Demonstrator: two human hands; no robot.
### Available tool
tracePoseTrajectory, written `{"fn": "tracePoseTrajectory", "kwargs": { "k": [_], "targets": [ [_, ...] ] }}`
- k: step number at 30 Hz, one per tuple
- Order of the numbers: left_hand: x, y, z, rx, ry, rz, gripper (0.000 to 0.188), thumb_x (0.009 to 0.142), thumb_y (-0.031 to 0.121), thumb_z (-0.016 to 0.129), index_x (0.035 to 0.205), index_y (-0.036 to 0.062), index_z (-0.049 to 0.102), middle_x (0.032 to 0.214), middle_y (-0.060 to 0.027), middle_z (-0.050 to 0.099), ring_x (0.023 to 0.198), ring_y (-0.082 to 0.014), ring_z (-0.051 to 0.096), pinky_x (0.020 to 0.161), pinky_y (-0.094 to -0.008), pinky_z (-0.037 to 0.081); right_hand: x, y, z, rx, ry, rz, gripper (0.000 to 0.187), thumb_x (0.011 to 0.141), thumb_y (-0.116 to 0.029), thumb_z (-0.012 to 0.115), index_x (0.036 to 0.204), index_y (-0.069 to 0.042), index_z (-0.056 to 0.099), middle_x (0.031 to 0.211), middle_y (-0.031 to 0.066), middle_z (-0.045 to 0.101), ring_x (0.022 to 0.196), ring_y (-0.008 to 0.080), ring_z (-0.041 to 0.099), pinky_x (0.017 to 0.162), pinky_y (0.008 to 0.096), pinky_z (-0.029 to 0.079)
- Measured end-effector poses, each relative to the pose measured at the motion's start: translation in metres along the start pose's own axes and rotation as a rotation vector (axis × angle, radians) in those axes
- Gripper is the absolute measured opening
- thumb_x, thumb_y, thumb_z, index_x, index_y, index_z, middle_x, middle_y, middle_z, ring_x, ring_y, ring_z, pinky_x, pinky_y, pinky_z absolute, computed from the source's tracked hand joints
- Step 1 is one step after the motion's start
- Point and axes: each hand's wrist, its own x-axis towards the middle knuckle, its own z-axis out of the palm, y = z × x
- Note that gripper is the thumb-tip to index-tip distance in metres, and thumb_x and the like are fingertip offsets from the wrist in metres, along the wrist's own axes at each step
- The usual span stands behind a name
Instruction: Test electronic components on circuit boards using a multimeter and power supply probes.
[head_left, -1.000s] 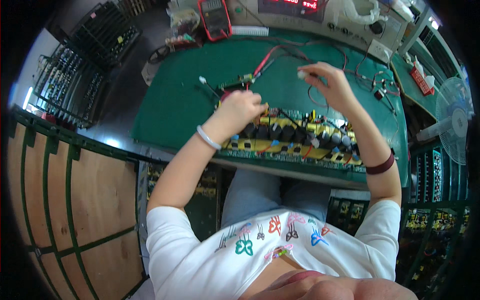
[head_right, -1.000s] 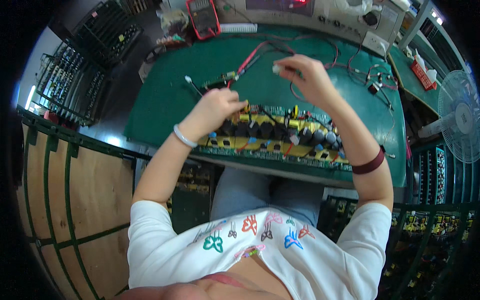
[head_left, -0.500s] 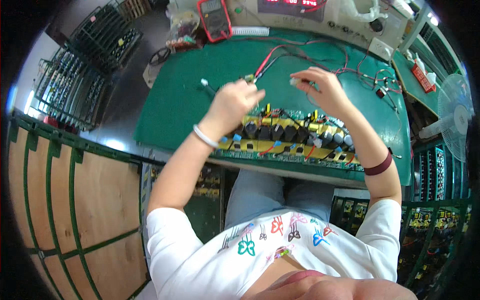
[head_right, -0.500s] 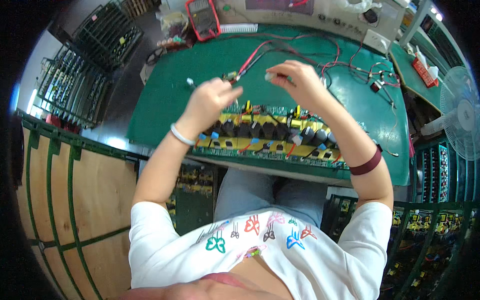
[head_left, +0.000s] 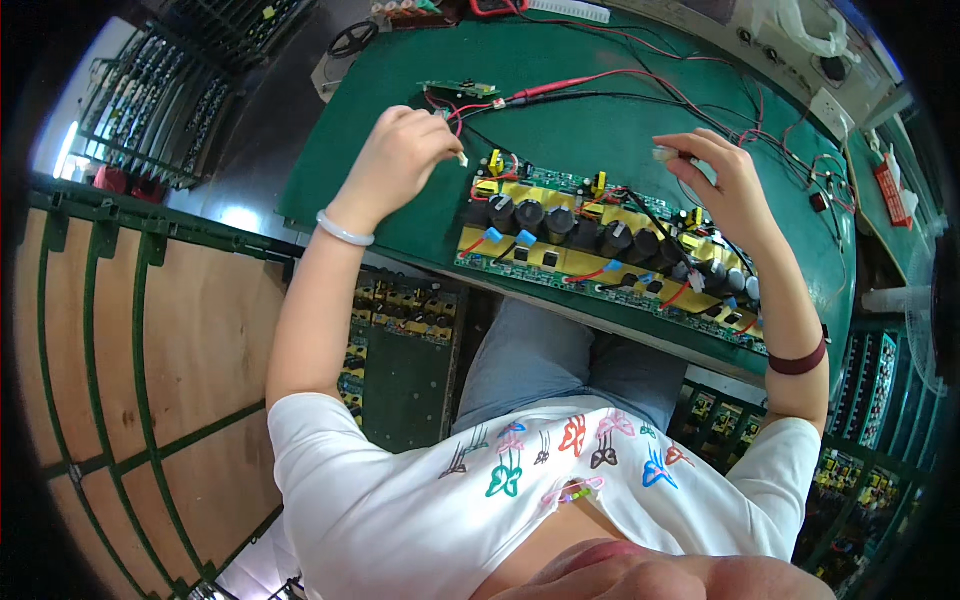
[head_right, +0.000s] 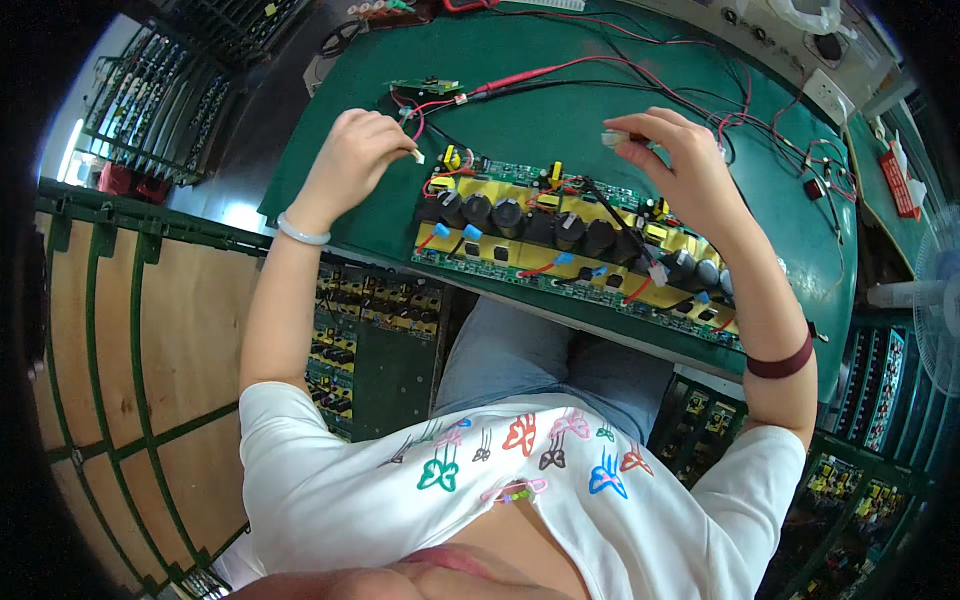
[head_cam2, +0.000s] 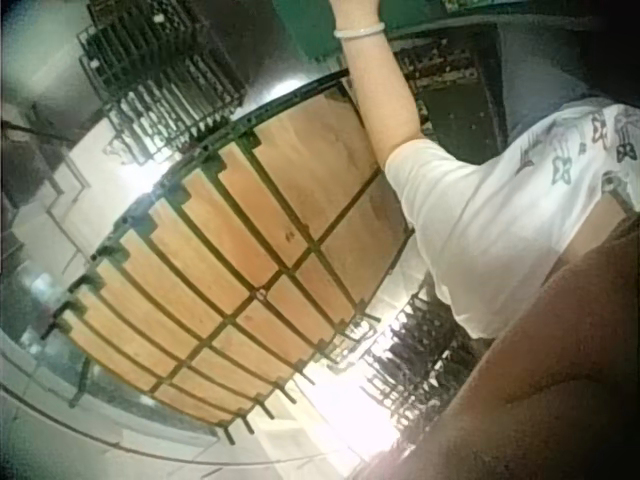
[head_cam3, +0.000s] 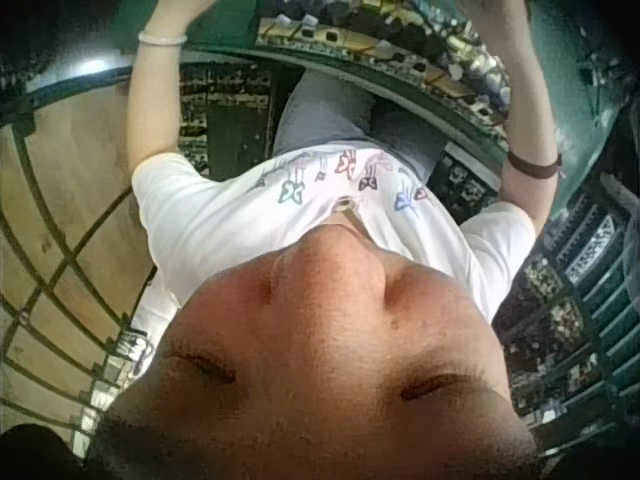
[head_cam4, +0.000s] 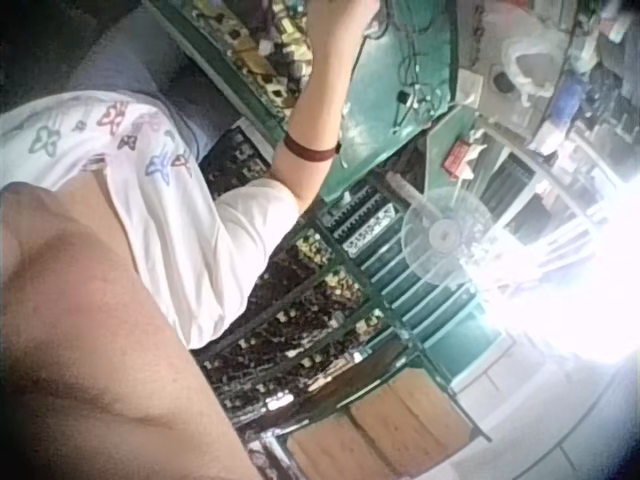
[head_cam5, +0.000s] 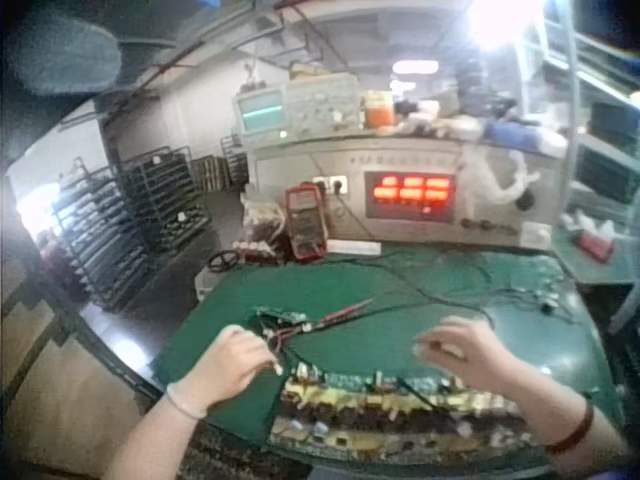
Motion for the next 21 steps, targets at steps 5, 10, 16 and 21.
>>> {"fn": "tracePoseTrajectory", "kwargs": {
  "k": [5, 10, 16, 21],
  "targets": [
    [-0.012, 0.009, 0.01, -0.121, 0.042, -0.036, 0.007, 0.082, 0.009, 0.072, 0.087, 0.0066, 0.069, 0.087, -0.0045, 0.063, 0.09, -0.0231, 0.062, 0.095, -0.0401, 0.043, -0.001, -0.007, 0.002, -0.016, -0.042, -0.003, 0.024, 0.09, -0.006, 0.067, 0.114, -0.003, 0.07, 0.093, 0.0121, 0.066, 0.084, 0.0272, 0.065, 0.074, 0.0354, 0.051],
    [-0.013, 0.007, 0.02, -0.17, 0.063, 0.006, 0.009, 0.081, 0.011, 0.072, 0.087, 0.0066, 0.068, 0.085, -0.0053, 0.06, 0.086, -0.0243, 0.059, 0.086, -0.0396, 0.044, -0.001, -0.007, 0.002, -0.027, -0.029, 0.011, 0.026, 0.088, -0.003, 0.067, 0.114, -0.001, 0.069, 0.092, 0.012, 0.064, 0.085, 0.0253, 0.065, 0.078, 0.0334, 0.05],
    [-0.018, 0.005, 0.026, -0.122, 0.04, -0.02, 0.009, 0.081, 0.012, 0.071, 0.087, 0.007, 0.065, 0.088, -0.0052, 0.059, 0.089, -0.0246, 0.059, 0.086, -0.0383, 0.045, 0.0, -0.006, 0.004, -0.097, -0.052, 0.028, 0.028, 0.088, -0.002, 0.067, 0.116, -0.002, 0.069, 0.091, 0.011, 0.063, 0.086, 0.0226, 0.064, 0.08, 0.0315, 0.049],
    [-0.018, 0.001, 0.033, -0.067, 0.069, 0.043, 0.009, 0.079, 0.011, 0.071, 0.086, 0.0091, 0.066, 0.086, -0.0032, 0.058, 0.09, -0.0219, 0.06, 0.085, -0.0371, 0.046, 0.004, -0.005, 0.006, -0.135, -0.056, 0.039, 0.028, 0.088, -0.002, 0.067, 0.116, -0.001, 0.069, 0.092, 0.011, 0.064, 0.088, 0.0228, 0.064, 0.081, 0.0316, 0.049]
  ]
}}
